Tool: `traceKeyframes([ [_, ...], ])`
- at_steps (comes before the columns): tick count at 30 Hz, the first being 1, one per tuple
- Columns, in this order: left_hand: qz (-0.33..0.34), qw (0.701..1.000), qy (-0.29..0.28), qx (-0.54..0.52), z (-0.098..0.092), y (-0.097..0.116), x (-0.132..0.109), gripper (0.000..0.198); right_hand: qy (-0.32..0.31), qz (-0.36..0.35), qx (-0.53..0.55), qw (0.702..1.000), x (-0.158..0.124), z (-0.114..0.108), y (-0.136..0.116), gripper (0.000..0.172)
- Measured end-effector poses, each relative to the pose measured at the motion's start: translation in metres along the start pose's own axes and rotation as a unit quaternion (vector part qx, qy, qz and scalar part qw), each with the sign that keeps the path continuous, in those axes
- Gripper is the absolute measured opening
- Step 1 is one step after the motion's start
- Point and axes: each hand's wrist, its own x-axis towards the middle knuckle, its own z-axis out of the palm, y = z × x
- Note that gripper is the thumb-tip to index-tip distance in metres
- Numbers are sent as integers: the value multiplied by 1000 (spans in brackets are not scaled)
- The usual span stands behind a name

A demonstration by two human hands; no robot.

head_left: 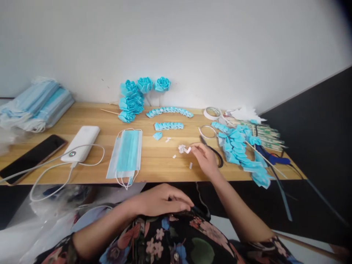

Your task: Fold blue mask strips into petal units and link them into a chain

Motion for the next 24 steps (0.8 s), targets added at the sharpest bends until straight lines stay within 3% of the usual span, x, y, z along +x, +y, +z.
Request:
traceKeyframes([
  [3,-94,987,50,-123,21,-69,20,31,128,35,121,984,-20,14,9,25],
  [6,-154,909,176,-346,30,-118,35,33,173,43,185,966,-25,27,14,28],
  [7,-149,881,185,-409,30,-127,38,32,176,45,196,963,-24,30,14,30],
  [10,-134,830,143,-523,28,-140,43,30,168,58,209,962,-12,40,11,32],
  [19,-102,790,12,-604,27,-165,57,42,49,36,184,981,45,74,8,36],
  [21,-89,789,-7,-609,27,-165,58,44,0,11,198,980,62,80,7,36],
  [24,-77,792,-17,-605,26,-162,57,45,-130,12,221,967,82,82,3,35],
])
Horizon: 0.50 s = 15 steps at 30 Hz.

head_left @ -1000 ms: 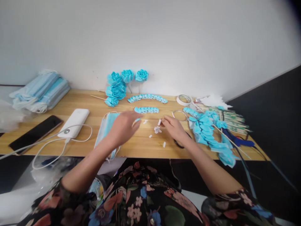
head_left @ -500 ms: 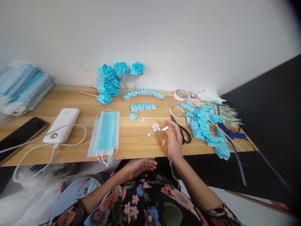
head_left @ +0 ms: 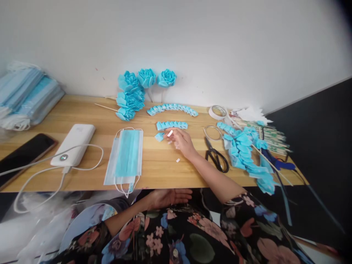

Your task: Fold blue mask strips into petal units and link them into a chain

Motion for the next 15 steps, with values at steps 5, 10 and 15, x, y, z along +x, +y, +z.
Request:
traceKeyframes([
  [5,-1,1000,-1,11,1,2,-3,49,-130,27,-6,991,-15,-6,-10,35],
  [10,9,1000,-14,6,0,3,-7,51,-149,21,-64,987,-70,-3,-20,43],
  [15,20,1000,8,-8,15,3,-7,43,-124,15,-91,988,-118,10,-30,47],
])
